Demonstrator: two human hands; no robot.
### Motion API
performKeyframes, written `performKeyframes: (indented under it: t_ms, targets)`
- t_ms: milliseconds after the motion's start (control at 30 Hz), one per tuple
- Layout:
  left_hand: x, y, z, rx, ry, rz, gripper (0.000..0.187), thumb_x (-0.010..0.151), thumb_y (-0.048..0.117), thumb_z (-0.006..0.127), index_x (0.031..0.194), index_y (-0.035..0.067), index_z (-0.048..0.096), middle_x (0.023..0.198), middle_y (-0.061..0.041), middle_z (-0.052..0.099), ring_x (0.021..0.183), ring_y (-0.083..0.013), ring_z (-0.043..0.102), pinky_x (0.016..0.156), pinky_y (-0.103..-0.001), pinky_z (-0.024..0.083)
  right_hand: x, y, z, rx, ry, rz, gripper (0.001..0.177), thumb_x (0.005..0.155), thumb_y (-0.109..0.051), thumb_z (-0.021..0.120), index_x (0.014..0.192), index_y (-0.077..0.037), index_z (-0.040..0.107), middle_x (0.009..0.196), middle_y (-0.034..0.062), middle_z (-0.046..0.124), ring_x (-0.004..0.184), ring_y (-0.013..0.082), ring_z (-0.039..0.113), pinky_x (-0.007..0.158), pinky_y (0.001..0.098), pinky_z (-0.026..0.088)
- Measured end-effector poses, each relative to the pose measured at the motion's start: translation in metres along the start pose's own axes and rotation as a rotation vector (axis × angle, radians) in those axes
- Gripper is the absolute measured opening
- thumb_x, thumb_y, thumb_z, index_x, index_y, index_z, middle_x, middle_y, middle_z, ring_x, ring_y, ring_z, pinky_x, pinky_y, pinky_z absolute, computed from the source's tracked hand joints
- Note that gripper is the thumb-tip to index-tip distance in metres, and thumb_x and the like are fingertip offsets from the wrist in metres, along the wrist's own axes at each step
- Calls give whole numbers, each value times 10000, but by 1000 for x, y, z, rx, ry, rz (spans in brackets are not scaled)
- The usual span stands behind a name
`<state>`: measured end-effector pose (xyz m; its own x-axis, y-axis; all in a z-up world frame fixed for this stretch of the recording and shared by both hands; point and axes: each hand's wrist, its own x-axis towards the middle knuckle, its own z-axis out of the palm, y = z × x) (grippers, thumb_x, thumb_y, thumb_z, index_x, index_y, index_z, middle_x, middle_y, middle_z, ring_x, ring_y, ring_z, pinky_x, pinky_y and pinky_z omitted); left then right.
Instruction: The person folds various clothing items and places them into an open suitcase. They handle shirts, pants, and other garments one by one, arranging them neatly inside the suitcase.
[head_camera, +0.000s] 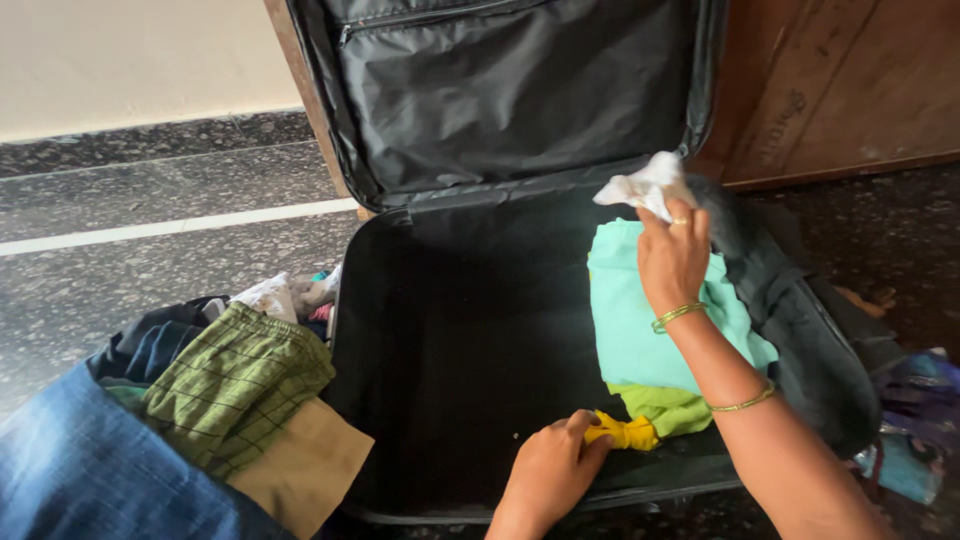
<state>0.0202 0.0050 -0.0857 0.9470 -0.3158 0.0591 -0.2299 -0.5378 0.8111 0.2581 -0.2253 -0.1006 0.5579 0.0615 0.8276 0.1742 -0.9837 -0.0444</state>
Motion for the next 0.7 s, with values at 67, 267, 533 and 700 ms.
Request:
performKeyframes:
  t_ms: [67, 267, 533, 700]
  targets:
    - [0, 0, -1, -5, -11, -4, 313, 956, 292, 664, 1127, 29, 664, 841, -177, 721, 749, -366, 698, 654, -461, 542, -17, 26, 24, -159, -50, -2, 194, 874, -95, 704, 1039, -142, 795, 1310, 70, 642, 1196, 354, 593, 934, 435, 529]
    - [0, 1, 0, -8, -15, -10, 309, 963, 291, 658, 1124, 28, 661, 839, -175, 721, 732, -362, 699, 651, -456, 541, -73, 66, 84, -232, -1210, 107, 725, 820, -430, 763, 1465, -167, 561, 1515, 192, 512, 1380, 350, 499, 1130, 476, 409]
    - [1, 4, -3, -6, -48, -42, 325, 968, 290, 649, 1154, 23, 656, 844, -166, 724, 721, -332, 709, 642, -435, 548, -61, 93, 75, 105, -1020, 274, 1072, 661, -493, 858, 1540, -61, 421, 1471, 240, 533, 1365, 390, 508, 1118, 447, 417]
    - [3, 5, -4, 16, -102, -86, 341, 973, 288, 628, 1199, 33, 643, 861, -160, 731, 717, -317, 723, 661, -416, 560, -40, 134, 46, -209, -1189, 512, 1030, 664, -718, 786, 1412, -16, 683, 1435, 243, 687, 1299, 363, 684, 1082, 412, 545]
